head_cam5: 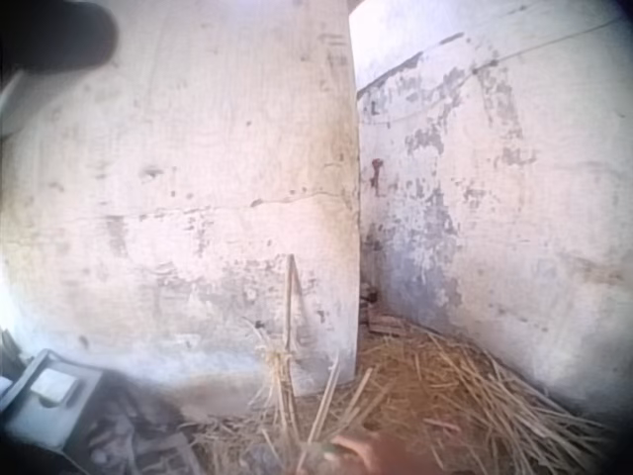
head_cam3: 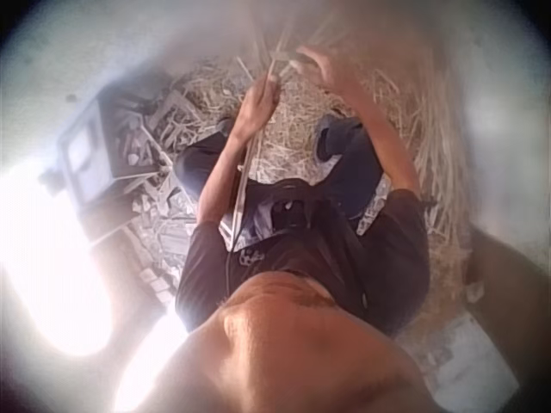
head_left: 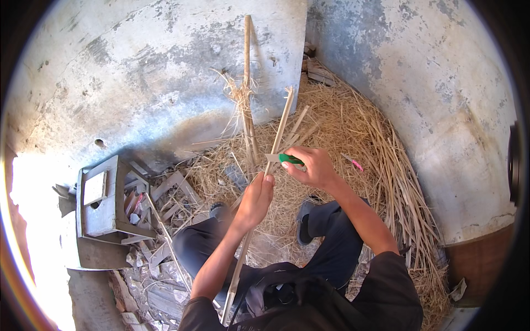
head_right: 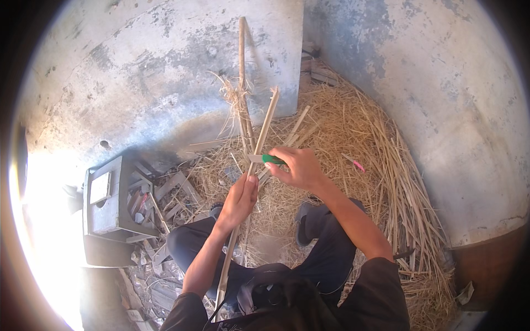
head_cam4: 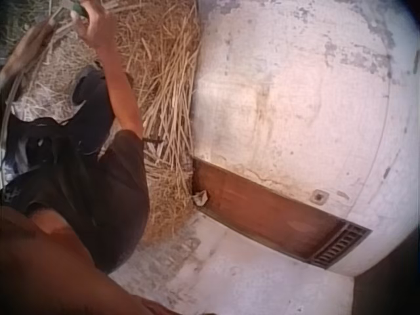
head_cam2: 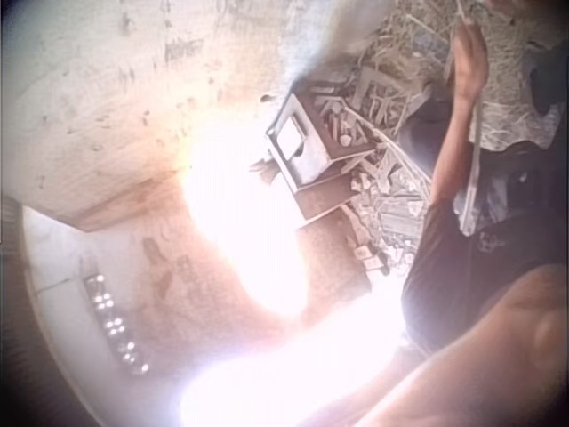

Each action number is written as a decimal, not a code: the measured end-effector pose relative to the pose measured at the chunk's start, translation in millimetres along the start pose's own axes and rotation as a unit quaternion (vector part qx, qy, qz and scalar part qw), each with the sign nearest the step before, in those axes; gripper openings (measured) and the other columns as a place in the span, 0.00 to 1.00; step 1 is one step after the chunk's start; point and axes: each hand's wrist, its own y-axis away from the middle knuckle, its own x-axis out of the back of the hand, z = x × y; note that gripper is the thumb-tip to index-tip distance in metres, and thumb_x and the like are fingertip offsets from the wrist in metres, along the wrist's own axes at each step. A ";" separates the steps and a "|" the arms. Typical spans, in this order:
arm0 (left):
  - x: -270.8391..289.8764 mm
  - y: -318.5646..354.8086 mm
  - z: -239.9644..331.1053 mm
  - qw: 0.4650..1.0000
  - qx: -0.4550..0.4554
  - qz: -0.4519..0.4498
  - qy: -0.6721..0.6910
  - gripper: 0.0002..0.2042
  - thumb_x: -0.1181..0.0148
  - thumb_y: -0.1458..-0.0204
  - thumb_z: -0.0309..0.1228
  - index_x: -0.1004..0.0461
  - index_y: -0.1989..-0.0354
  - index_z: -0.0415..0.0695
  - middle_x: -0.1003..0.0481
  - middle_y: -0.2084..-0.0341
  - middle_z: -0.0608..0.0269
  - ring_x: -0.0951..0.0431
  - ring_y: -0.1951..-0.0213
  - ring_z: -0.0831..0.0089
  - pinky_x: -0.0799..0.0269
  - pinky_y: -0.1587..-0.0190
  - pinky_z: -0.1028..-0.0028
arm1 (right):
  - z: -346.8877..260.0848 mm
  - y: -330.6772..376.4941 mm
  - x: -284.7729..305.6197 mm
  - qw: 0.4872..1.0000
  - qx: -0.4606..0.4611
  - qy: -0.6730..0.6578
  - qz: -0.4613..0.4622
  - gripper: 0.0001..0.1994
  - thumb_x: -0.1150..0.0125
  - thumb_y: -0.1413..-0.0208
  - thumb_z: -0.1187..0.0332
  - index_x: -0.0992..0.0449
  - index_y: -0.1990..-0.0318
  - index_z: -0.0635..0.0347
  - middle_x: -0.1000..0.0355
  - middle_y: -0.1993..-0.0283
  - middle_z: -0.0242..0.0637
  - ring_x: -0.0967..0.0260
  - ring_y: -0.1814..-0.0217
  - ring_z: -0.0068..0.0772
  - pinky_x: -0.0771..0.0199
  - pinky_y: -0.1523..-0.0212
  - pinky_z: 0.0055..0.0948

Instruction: The person sits on the floor and uses a green utility knife to peel the outer layer off a long bamboo stick. They hold the stick with their left hand and scrape the blade along its length with their right hand, creating thin strips of bamboo.

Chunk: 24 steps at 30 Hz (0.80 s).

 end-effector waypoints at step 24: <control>-7.5 13.5 -7.5 0.970 -0.187 0.019 -0.153 0.08 0.51 0.27 0.30 0.33 0.57 0.36 0.30 0.78 0.39 0.28 0.73 0.35 0.35 0.70 0.47 | 38.4 -7.7 28.5 0.989 -0.112 0.083 0.056 0.15 0.39 0.34 0.52 0.17 0.55 0.54 0.21 0.75 0.36 0.23 0.77 0.33 0.28 0.76 0.34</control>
